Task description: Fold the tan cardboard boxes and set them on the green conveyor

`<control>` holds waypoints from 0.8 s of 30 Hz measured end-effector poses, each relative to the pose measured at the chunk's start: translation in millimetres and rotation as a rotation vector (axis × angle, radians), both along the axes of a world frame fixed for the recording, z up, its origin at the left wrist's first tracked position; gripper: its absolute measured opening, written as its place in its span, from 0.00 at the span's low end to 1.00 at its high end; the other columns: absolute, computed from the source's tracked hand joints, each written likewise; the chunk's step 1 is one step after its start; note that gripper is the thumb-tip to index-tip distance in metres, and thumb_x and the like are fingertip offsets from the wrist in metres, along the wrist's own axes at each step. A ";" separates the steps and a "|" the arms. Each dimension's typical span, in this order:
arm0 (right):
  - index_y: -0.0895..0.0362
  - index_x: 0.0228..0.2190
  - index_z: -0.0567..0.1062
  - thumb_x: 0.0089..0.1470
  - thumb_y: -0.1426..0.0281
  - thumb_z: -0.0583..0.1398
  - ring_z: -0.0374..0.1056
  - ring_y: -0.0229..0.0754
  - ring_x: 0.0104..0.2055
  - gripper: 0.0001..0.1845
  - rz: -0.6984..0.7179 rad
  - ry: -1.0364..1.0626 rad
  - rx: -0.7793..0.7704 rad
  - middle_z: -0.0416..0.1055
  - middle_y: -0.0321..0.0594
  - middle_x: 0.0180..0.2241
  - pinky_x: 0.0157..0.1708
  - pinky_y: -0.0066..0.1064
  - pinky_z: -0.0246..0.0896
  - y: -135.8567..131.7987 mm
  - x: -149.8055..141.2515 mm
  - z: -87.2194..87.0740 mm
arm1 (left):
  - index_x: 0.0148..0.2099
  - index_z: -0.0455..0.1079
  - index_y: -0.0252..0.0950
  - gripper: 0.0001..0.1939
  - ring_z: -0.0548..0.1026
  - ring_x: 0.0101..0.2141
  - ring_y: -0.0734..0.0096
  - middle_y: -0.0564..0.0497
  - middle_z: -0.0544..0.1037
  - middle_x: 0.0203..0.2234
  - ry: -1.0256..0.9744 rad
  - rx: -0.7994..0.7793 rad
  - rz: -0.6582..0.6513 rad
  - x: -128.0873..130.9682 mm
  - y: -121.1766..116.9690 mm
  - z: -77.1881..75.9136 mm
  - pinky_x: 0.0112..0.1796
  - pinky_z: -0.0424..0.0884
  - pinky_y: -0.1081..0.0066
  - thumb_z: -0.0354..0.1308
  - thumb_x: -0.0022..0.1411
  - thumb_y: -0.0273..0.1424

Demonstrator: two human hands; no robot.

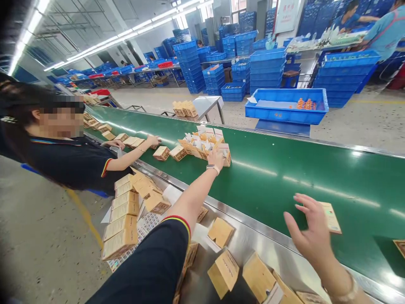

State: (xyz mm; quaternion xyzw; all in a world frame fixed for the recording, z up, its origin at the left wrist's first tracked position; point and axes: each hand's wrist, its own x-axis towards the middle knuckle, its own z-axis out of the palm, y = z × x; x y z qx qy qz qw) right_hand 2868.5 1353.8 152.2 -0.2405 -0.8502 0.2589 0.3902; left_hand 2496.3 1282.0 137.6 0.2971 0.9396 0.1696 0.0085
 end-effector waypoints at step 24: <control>0.51 0.63 0.45 0.59 0.59 0.56 0.52 0.56 0.64 0.36 0.425 -0.265 0.118 0.51 0.55 0.61 0.59 0.55 0.56 71.8 -36.9 -127.4 | 0.56 0.65 0.37 0.22 0.69 0.54 0.57 0.41 0.71 0.53 -0.021 0.156 -0.994 72.6 -13.1 18.5 0.53 0.66 0.56 0.53 0.63 0.41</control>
